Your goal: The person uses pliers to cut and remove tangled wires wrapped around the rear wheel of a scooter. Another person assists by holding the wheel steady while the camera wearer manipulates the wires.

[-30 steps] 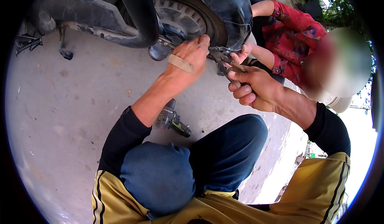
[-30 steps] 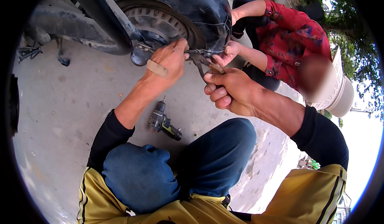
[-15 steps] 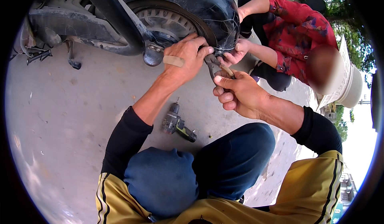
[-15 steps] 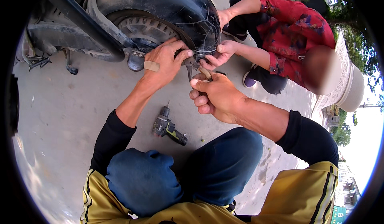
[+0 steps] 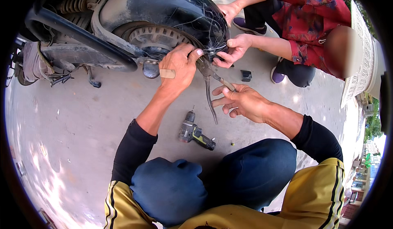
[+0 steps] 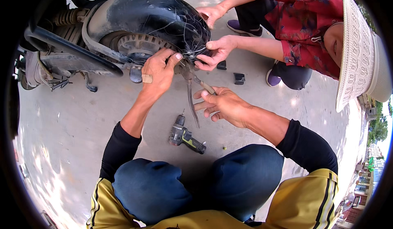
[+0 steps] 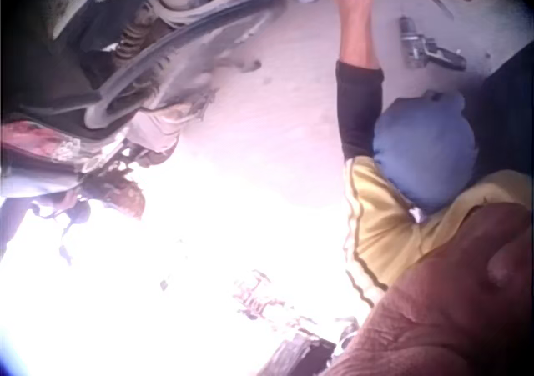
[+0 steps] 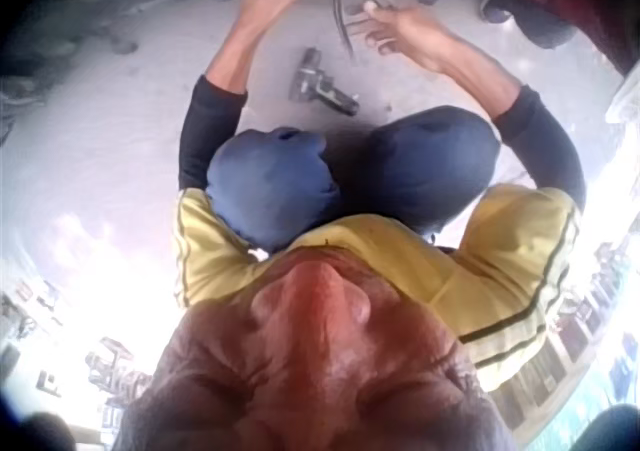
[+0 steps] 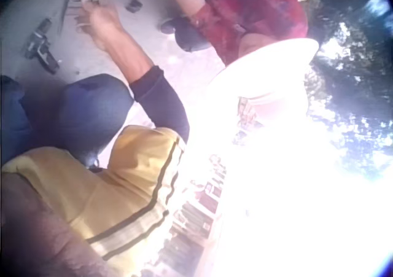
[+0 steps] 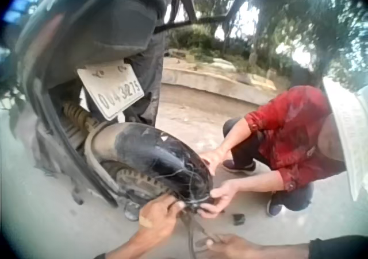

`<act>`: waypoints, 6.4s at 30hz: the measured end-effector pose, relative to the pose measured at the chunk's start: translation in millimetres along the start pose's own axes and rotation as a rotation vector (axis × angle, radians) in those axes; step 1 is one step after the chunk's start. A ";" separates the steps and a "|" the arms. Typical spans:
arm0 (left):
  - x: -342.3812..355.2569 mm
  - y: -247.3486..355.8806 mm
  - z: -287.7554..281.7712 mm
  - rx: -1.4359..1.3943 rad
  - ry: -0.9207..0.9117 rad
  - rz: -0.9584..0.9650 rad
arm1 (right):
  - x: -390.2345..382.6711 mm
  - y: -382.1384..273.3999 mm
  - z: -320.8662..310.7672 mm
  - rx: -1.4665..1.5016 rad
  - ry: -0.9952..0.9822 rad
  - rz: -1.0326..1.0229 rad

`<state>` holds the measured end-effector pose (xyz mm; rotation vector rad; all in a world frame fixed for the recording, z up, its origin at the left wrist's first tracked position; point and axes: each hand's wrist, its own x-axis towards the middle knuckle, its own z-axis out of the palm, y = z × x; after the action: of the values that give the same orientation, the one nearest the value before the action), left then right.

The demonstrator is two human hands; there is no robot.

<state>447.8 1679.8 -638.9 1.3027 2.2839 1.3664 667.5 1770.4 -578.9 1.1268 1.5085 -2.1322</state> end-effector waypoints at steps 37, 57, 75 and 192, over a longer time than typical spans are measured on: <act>27.0 9.0 -17.6 -0.307 -0.364 -0.319 | 131.8 148.0 -55.9 0.262 -0.328 -0.631; 21.1 9.9 -23.3 -0.163 -0.272 -0.427 | 197.8 64.3 -102.8 -0.107 -0.388 -0.879; 25.4 20.1 -20.4 -0.344 -0.184 -0.421 | 165.7 81.4 -85.1 -0.108 -0.340 -0.704; 25.7 -5.3 -14.4 -0.464 -0.157 -0.262 | 76.3 121.0 -7.3 -0.164 0.213 -0.633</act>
<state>421.5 1689.1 -628.1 0.8922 1.8086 1.5143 697.3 1742.5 -716.1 0.9217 2.3415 -2.2413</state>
